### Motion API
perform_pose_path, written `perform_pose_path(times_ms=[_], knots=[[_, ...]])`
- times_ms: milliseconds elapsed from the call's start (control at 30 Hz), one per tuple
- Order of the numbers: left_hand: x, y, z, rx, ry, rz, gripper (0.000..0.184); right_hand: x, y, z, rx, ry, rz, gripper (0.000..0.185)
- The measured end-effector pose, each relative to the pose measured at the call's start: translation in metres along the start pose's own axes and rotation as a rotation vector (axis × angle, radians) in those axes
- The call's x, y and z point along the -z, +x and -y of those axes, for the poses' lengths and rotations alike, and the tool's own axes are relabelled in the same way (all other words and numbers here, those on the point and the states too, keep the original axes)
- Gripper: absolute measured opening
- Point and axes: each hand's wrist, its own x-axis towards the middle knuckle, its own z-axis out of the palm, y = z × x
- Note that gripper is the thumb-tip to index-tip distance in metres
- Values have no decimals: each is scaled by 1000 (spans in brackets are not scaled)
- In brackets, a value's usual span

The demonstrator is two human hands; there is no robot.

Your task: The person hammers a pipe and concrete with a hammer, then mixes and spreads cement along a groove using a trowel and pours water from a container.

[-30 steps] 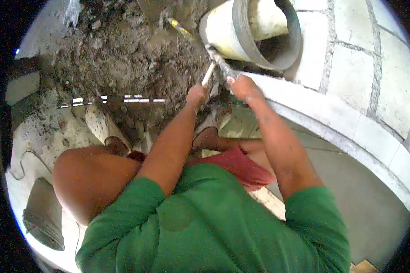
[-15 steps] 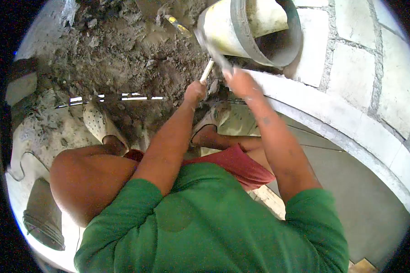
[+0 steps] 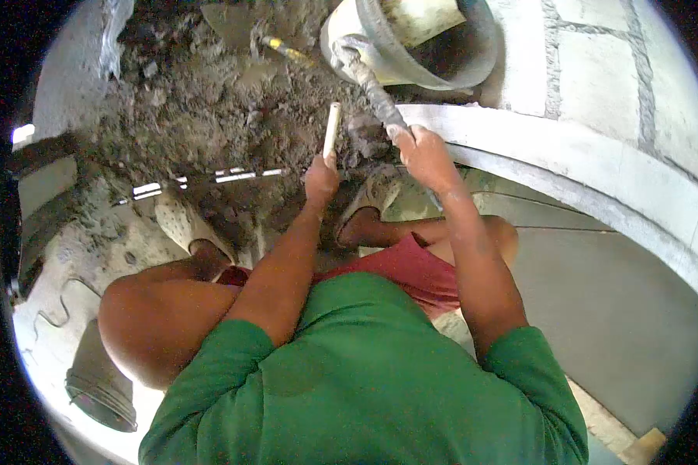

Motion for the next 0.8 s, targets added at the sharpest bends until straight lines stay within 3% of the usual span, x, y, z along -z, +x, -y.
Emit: perform_pose_path(times_ms=[33, 67, 133, 167, 200, 233, 267, 367, 500, 633, 700, 800], knots=[[9, 1, -6, -53, -9, -122, 44, 2, -10, -2, -69, 71, 59, 39], [21, 10, -13, 98, -50, -105, 38, 4, -18, -4, -160, 231, 113, 50], [42, 36, -6, -82, -166, -328, 34, -9, -29, -17, -240, 362, 175, 49], [76, 34, -35, 22, -229, -371, 35, -16, -33, -19, -312, 474, 257, 48], [104, 41, -52, -22, -336, -453, 34, -19, -44, -6, -330, 561, 279, 45], [112, 83, -34, 1, -584, -438, 34, -39, -46, -16, -320, 605, 260, 44], [156, 60, -81, 17, -634, -484, 34, -52, -49, -16, -352, 637, 277, 43], [244, 19, -161, -210, -864, -446, 36, -102, -54, -26, -427, 820, 350, 41], [335, -32, -224, -381, -676, -289, 37, -140, -48, -38, -406, 957, 512, 40], [363, -118, -252, -377, -188, -250, 35, -147, -8, -50, -181, 618, 412, 52], [367, -142, -245, -332, -111, -187, 40, -117, -5, -45, 83, 44, -12, 52], [359, -148, -241, -307, -73, -117, 46, -88, -6, -50, -111, -15, -18, 50]])
